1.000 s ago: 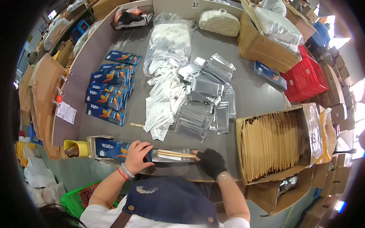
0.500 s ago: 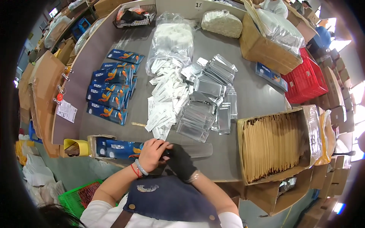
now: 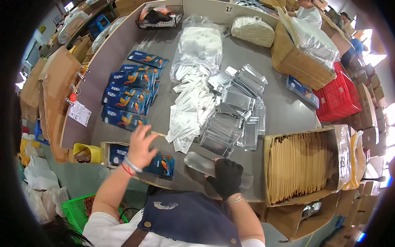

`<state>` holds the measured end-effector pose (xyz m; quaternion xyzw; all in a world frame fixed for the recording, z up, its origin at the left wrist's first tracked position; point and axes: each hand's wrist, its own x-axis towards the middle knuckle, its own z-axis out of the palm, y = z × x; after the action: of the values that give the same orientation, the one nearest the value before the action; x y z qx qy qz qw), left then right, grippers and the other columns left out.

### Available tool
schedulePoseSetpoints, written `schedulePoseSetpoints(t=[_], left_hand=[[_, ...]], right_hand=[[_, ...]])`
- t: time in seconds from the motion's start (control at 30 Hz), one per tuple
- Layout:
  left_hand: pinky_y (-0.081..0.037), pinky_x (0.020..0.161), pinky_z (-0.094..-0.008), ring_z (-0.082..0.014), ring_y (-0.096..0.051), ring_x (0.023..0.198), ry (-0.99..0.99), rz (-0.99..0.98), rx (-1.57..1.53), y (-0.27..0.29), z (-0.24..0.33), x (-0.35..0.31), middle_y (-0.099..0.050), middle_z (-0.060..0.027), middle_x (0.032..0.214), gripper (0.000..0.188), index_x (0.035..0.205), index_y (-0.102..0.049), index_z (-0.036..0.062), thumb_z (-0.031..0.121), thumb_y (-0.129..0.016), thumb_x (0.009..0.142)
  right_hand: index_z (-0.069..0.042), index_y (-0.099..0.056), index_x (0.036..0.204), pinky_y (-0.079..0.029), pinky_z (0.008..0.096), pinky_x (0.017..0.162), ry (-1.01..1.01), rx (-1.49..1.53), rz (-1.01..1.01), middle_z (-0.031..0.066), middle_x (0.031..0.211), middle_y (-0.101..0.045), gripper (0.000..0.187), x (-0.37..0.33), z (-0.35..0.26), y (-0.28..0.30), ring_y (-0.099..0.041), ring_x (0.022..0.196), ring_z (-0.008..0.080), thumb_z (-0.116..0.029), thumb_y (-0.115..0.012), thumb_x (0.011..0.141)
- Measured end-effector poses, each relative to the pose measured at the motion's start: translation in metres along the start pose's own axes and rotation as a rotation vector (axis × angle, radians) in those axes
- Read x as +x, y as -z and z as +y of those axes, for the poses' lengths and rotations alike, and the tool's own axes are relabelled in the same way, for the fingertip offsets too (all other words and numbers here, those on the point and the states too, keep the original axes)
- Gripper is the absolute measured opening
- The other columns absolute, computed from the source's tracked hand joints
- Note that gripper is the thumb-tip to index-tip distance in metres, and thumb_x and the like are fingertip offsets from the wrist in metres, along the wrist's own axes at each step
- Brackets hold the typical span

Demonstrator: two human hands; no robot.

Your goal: Packaging small items into silver foil pouches and organizing them in boxes.

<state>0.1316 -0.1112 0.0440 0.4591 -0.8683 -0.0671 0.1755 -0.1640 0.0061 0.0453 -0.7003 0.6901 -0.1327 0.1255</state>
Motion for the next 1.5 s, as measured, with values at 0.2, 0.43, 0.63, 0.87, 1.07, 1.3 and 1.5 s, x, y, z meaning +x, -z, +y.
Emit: schedulePoseSetpoints(t=[0.2, 0.43, 0.63, 0.87, 1.07, 1.3, 1.5], left_hand=[[-0.017, 0.109, -0.0626, -0.0393, -0.034, 0.131, 0.405, -0.056, -0.169, -0.056, 0.038, -0.052, -0.044, -0.0162, 0.137, 0.087, 0.129, -0.053, 0.0035, 0.049, -0.082, 0.061], [-0.013, 0.109, -0.0619, -0.0374, -0.033, 0.132, 0.423, -0.104, -0.259, -0.056, 0.034, -0.051, -0.045, -0.0173, 0.137, 0.088, 0.131, -0.050, 0.0023, 0.048, -0.081, 0.062], [-0.024, 0.108, -0.0558, -0.0356, -0.043, 0.126, 0.341, -0.183, -0.331, -0.046, 0.029, -0.032, -0.051, -0.0171, 0.131, 0.074, 0.129, -0.052, 0.0021, 0.036, -0.080, 0.069], [-0.046, 0.079, -0.0438, -0.0344, -0.056, 0.093, 0.366, -0.062, -0.244, -0.083, -0.007, 0.036, -0.059, -0.0130, 0.098, 0.033, 0.098, -0.062, 0.0053, 0.024, -0.075, 0.074], [-0.045, 0.073, -0.0455, -0.0340, -0.057, 0.085, 0.154, 0.036, -0.276, -0.075, 0.015, 0.051, -0.058, -0.0128, 0.081, 0.010, 0.080, -0.062, 0.0086, 0.017, -0.068, 0.078], [-0.045, 0.079, -0.0431, -0.0318, -0.055, 0.090, -0.350, 0.090, -0.336, -0.101, 0.081, 0.063, -0.059, -0.0087, 0.093, 0.018, 0.086, -0.063, 0.0099, 0.009, -0.071, 0.070], [-0.042, 0.084, -0.0429, -0.0289, -0.052, 0.100, -0.330, -0.094, -0.149, -0.109, 0.090, 0.068, -0.056, -0.0055, 0.104, 0.050, 0.109, -0.062, 0.0135, 0.015, -0.079, 0.062]], right_hand=[[-0.015, -0.059, 0.108, -0.038, 0.0427, 0.081, 0.086, -0.058, -0.038, 0.0044, 0.098, -0.061, 0.060, 0.002, -0.014, 0.003, -0.059, 0.093, 0.0272, -0.044, -0.080, 0.060], [-0.015, -0.060, 0.110, -0.037, 0.0449, 0.084, 0.140, 0.061, -0.142, 0.0055, 0.097, -0.061, 0.060, 0.005, -0.028, -0.018, -0.058, 0.093, 0.0285, -0.046, -0.078, 0.062], [-0.009, -0.060, 0.117, -0.036, 0.0479, 0.094, 0.291, 0.210, -0.061, 0.0111, 0.112, -0.061, 0.063, 0.025, -0.058, -0.060, -0.054, 0.109, 0.0286, -0.042, -0.077, 0.066], [-0.008, -0.062, 0.110, -0.044, 0.0429, 0.089, -0.015, 0.043, 0.300, 0.0135, 0.106, -0.062, 0.052, 0.002, 0.060, -0.004, -0.058, 0.102, 0.0324, -0.032, -0.081, 0.068], [-0.002, -0.061, 0.104, -0.047, 0.0421, 0.089, -0.668, -0.138, 0.631, 0.0166, 0.104, -0.062, 0.035, -0.099, 0.193, 0.070, -0.059, 0.100, 0.0352, -0.017, -0.074, 0.075], [-0.009, -0.067, 0.094, -0.048, 0.0468, 0.088, -0.863, -0.469, 0.273, 0.0182, 0.103, -0.064, 0.027, -0.100, 0.237, 0.074, -0.060, 0.100, 0.0358, -0.031, -0.063, 0.079], [-0.007, -0.063, 0.111, -0.046, 0.0476, 0.092, -0.945, -0.282, 0.174, 0.0163, 0.115, -0.059, 0.032, -0.092, 0.198, 0.109, -0.054, 0.109, 0.0360, -0.028, -0.059, 0.086]])
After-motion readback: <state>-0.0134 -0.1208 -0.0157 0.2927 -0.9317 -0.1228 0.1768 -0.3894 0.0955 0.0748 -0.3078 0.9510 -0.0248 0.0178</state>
